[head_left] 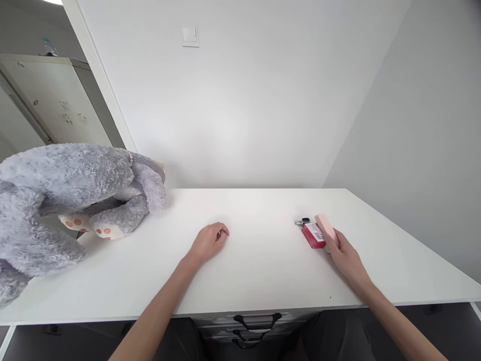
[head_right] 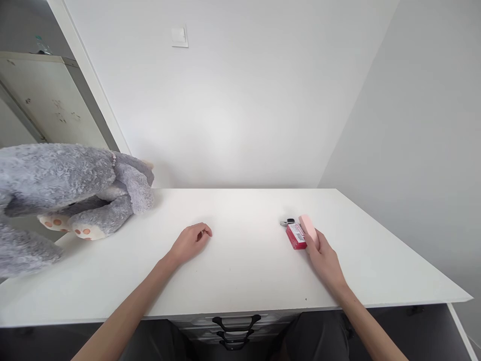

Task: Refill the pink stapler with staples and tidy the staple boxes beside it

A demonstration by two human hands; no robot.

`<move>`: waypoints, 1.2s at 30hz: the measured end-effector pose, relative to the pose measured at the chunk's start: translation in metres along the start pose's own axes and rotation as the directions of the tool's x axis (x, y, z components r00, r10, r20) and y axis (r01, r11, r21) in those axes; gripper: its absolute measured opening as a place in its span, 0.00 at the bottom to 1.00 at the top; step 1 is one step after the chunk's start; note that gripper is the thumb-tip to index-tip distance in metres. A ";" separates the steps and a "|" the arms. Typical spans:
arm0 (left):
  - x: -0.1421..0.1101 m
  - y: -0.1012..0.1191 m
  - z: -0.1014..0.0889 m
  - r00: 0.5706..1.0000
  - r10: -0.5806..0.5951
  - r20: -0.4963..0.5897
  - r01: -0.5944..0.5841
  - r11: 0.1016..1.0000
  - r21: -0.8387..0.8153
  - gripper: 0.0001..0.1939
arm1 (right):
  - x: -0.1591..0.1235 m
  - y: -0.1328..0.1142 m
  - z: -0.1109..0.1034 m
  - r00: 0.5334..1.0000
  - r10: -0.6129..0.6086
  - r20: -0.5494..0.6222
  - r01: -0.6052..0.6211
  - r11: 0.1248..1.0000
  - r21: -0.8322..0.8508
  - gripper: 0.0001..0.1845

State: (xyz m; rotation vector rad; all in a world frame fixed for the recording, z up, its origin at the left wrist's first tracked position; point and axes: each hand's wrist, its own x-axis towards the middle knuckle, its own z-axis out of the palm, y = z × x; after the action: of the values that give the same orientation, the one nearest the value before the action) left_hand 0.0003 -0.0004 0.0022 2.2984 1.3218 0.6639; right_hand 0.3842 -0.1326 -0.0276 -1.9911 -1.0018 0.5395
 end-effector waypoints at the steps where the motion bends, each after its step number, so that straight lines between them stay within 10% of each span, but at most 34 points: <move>1: 0.000 0.000 0.000 1.000 -0.001 0.000 0.001 1.000 0.002 0.14 | -0.001 -0.005 0.007 1.000 -0.011 0.010 0.010 1.000 0.007 0.37; 21: 0.003 -0.003 0.003 0.999 0.034 -0.014 -0.033 0.999 0.036 0.13 | -0.046 -0.110 0.141 0.877 -0.364 0.314 0.288 0.921 0.262 0.29; 36: 0.006 -0.005 0.005 0.991 -0.039 -0.131 0.050 0.996 0.078 0.09 | -0.054 -0.118 0.145 0.890 -0.338 0.306 0.195 0.888 0.416 0.26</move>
State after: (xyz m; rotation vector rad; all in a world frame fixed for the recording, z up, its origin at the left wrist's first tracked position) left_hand 0.0026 0.0064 -0.0038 2.3158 1.4806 0.7695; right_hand 0.2025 -0.0662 -0.0128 -1.4033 -1.2754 0.9003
